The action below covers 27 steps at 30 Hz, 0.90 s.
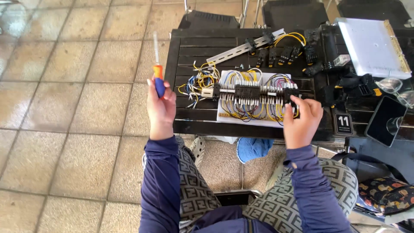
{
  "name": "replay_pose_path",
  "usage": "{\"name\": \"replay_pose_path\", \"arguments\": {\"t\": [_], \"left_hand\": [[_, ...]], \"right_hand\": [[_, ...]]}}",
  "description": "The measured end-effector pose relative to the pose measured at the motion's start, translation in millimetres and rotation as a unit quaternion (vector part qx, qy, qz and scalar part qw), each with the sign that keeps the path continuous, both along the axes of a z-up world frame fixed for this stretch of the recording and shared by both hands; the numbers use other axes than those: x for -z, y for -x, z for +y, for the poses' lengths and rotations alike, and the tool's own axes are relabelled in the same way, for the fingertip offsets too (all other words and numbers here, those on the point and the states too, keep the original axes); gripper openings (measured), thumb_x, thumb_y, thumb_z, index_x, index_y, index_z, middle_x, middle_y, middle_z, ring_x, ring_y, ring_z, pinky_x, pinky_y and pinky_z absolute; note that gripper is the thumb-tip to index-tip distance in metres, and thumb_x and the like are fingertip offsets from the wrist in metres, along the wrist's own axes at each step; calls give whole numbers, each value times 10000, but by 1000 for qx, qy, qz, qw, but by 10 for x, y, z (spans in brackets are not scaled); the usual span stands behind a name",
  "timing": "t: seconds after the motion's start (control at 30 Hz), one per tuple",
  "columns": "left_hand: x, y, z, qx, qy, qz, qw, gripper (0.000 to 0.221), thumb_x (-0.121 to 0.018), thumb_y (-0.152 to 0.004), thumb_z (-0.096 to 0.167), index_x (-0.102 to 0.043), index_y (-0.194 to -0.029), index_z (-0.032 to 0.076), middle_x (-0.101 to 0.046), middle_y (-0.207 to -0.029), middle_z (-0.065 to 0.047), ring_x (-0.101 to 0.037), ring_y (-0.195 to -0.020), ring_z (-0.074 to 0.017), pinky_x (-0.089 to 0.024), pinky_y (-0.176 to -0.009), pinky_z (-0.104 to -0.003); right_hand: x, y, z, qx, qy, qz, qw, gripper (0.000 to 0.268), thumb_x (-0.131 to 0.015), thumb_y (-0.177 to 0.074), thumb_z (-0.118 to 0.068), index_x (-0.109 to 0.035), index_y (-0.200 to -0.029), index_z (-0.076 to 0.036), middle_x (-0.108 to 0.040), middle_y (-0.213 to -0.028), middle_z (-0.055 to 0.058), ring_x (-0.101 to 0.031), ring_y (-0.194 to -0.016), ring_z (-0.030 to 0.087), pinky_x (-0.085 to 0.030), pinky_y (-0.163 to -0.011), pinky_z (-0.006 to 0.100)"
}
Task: Adjusting and tightening wire connections on a terminal block using a screwdriver.
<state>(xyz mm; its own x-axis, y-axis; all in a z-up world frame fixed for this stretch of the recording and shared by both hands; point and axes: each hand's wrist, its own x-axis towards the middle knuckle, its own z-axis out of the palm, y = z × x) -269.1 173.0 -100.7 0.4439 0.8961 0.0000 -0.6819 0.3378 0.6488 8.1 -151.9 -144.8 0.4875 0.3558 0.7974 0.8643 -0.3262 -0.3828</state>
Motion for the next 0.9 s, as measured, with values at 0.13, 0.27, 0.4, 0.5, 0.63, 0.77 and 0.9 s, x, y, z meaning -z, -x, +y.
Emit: {"name": "replay_pose_path", "arguments": {"t": [0.13,0.27,0.4,0.5,0.63,0.77,0.9], "left_hand": [[-127,79,92,-60,37,-38,997,303,-490,-1080,431,-593,-1198,172,-659,-872,6,-476,-569,-38,-422,-536,-143],[-256,60,53,-59,39,-93,993,267,-483,-1081,419,-571,-1137,173,-654,-886,2,-475,-573,-8,-438,-537,-121],[-164,3,75,-52,56,-102,992,252,-496,-1083,405,-566,-1115,165,-656,-865,-13,-479,-570,-5,-444,-537,-109],[-200,-6,44,-35,60,-94,993,272,-471,-1095,406,-567,-1129,154,-659,-861,-10,-482,-560,-4,-445,-519,-115],[-39,-42,120,-39,63,-74,994,341,-527,-1087,398,-585,-1271,116,-654,-874,-46,-461,-571,-34,-426,-524,-142],[15,-111,145,-31,64,-65,995,353,-542,-1081,393,-594,-1287,111,-661,-873,-55,-468,-573,-40,-426,-526,-152],[58,-188,109,-30,74,-73,994,360,-543,-1081,390,-593,-1291,102,-665,-873,-60,-476,-578,-48,-425,-531,-158]], "right_hand": [[-391,927,682,-45,-9,-18,999,166,-834,-842,-53,-755,-972,-121,-647,-975,96,-629,-948,334,-444,-957,460],[-436,1484,1423,-178,85,-26,980,139,-808,-877,-192,-744,-1000,-183,-593,-1129,61,-565,-1113,343,-408,-950,470],[-267,1553,2123,-168,155,-85,970,115,-778,-860,-193,-733,-962,-164,-510,-1168,64,-475,-1153,333,-318,-885,452],[21,1364,2426,-162,207,-99,960,188,-870,-742,-196,-733,-871,-187,-563,-1175,46,-460,-1220,336,-306,-982,497],[69,1219,2488,-185,199,-125,954,208,-851,-769,-134,-649,-788,-180,-482,-1039,15,-444,-1096,283,-293,-887,454],[13,1152,2456,-174,209,-96,957,181,-805,-811,-204,-626,-832,-184,-500,-993,-11,-453,-1037,250,-289,-865,440],[15,1219,2434,-155,246,-94,952,302,-875,-726,-360,-673,-884,-202,-548,-1037,11,-456,-1046,264,-282,-896,480]]}}
